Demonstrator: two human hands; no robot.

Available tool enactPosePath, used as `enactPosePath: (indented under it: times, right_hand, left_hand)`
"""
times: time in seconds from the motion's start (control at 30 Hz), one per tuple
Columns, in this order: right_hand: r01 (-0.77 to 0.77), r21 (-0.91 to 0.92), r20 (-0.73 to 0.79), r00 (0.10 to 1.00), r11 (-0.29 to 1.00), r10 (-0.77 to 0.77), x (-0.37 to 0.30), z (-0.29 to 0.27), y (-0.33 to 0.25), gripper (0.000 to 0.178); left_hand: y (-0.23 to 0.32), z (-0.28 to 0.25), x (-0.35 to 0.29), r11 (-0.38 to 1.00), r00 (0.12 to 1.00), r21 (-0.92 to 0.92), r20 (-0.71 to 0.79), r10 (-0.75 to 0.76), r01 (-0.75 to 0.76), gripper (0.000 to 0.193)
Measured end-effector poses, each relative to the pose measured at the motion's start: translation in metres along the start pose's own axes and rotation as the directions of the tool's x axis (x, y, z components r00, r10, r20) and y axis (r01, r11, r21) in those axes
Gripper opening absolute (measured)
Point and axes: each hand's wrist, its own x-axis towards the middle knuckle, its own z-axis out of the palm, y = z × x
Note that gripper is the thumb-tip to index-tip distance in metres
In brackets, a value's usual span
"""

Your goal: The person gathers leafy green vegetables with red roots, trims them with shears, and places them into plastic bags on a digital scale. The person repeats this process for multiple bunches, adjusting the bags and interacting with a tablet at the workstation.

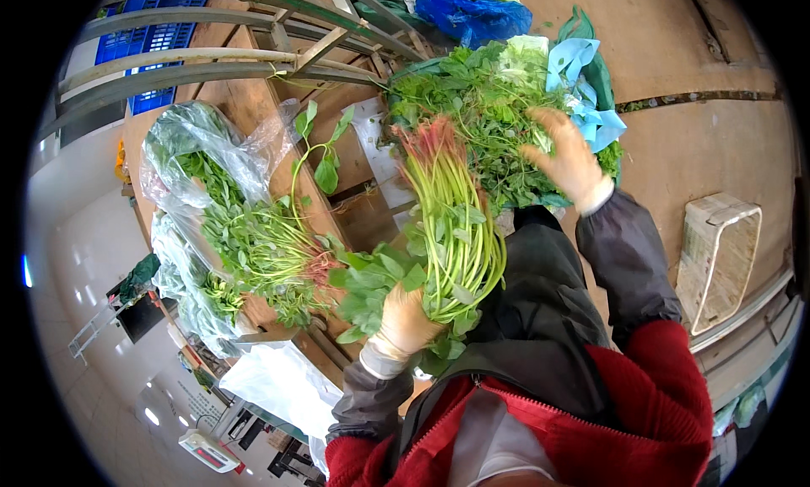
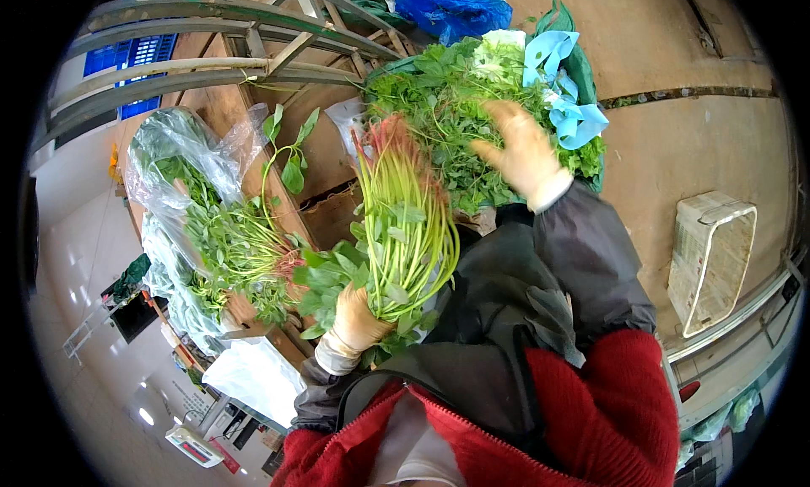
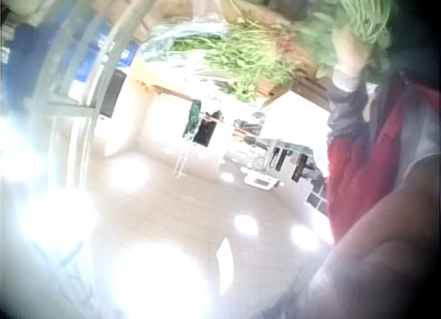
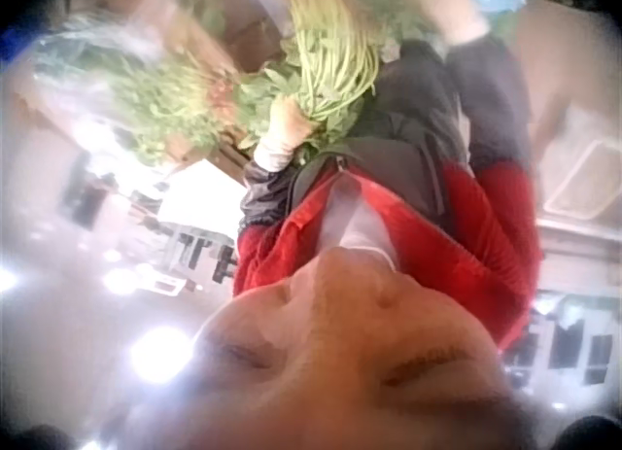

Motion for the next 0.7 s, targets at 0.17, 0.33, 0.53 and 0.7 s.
enactPosePath:
  times: [0.17,0.33,0.53,0.7]
  right_hand:
    - [0.254,0.271,0.127,0.947,0.929,-0.296,-0.031,0.012,-0.075,0.049]
    - [-0.272,0.175,0.033,0.962,0.946,0.270,-0.028,0.014,-0.002,0.020]
    - [0.222,0.108,0.028,0.974,0.969,-0.226,-0.012,-0.022,-0.047,0.044]
    - [0.428,0.431,0.467,0.647,0.794,-0.602,-0.021,0.041,-0.090,0.051]
  left_hand:
    - [0.004,0.001,0.002,0.952,0.996,0.297,0.019,-0.086,0.076,0.066]
    - [-0.003,-0.009,-0.007,0.748,0.999,0.663,0.026,0.019,-0.031,0.063]
    - [-0.019,-0.019,-0.004,0.541,0.948,0.795,0.128,0.292,-0.274,0.049]
    - [-0.007,-0.027,-0.001,0.605,0.953,0.740,0.176,0.248,-0.294,0.052]
